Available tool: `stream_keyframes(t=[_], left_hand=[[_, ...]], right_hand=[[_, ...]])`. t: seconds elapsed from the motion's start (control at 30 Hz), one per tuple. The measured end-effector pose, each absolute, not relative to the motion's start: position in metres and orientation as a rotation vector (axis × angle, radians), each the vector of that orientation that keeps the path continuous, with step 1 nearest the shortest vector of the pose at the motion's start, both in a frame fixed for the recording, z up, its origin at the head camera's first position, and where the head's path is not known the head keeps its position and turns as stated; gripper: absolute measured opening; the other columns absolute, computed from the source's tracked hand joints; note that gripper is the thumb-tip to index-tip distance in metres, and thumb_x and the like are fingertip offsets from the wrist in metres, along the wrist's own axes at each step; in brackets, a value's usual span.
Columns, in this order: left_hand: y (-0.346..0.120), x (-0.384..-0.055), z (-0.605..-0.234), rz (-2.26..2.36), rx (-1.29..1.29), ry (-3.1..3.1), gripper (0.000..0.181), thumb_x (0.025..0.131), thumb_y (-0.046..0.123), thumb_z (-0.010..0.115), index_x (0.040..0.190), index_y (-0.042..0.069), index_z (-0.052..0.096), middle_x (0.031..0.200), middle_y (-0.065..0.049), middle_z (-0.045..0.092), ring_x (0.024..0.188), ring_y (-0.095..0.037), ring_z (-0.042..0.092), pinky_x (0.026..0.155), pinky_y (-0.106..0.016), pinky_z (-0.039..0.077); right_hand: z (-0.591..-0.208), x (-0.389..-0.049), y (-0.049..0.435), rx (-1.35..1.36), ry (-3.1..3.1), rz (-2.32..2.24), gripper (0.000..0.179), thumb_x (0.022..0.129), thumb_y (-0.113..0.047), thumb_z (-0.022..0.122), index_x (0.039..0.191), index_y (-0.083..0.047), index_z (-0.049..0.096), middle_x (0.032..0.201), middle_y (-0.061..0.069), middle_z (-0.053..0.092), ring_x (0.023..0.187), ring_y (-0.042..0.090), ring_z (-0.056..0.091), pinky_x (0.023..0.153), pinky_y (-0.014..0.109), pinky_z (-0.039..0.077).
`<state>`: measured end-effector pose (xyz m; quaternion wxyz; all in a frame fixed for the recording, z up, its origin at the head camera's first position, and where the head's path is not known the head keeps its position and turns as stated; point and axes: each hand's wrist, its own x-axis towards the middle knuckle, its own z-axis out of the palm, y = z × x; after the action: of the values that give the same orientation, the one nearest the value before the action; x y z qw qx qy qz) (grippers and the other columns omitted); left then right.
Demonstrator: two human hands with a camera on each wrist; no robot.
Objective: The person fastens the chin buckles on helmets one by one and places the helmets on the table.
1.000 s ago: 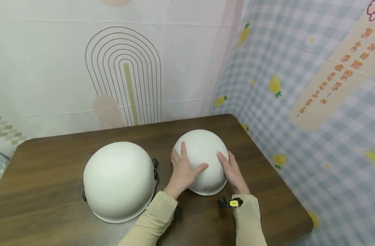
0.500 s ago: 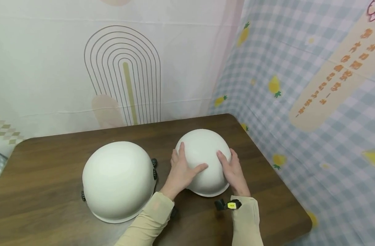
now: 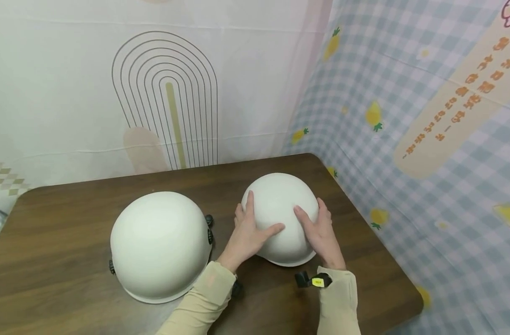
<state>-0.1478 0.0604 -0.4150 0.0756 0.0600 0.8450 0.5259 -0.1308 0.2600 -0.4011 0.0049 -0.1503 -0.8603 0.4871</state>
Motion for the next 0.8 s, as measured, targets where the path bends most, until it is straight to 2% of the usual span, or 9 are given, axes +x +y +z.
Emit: stream_keyframes(t=[0.53,0.63,0.8], left_hand=[[0.06,-0.146,-0.416,1.639,0.154,2.456,0.116,0.072,0.066,0.074,0.157,0.03,0.004,0.159,-0.023,0.003,0.14,-0.045,0.019,0.099,-0.06,0.036],[0.061,-0.145,-0.416,1.646,0.159,2.454,0.116,0.072,0.066,0.074,0.157,0.029,0.004,0.159,-0.023,0.004,0.139,-0.046,0.023,0.099,-0.06,0.037],[0.063,-0.145,-0.416,1.673,0.177,2.46,0.117,0.072,0.064,0.075,0.157,0.027,0.005,0.158,-0.023,0.008,0.132,-0.046,0.035,0.098,-0.057,0.039]], right_hand=[[-0.392,-0.124,0.259,-0.447,-2.752,1.412,0.106,0.083,-0.074,0.052,0.157,-0.016,0.002,0.156,0.02,0.012,0.139,0.04,0.021,0.1,0.066,0.031],[-0.391,-0.122,0.259,-0.443,-2.748,1.404,0.106,0.084,-0.073,0.053,0.157,-0.015,0.003,0.156,0.02,0.011,0.139,0.04,0.021,0.1,0.066,0.031],[-0.388,-0.119,0.26,-0.403,-2.754,1.342,0.104,0.085,-0.07,0.054,0.157,-0.013,0.003,0.157,0.021,0.01,0.14,0.039,0.018,0.101,0.066,0.03]])
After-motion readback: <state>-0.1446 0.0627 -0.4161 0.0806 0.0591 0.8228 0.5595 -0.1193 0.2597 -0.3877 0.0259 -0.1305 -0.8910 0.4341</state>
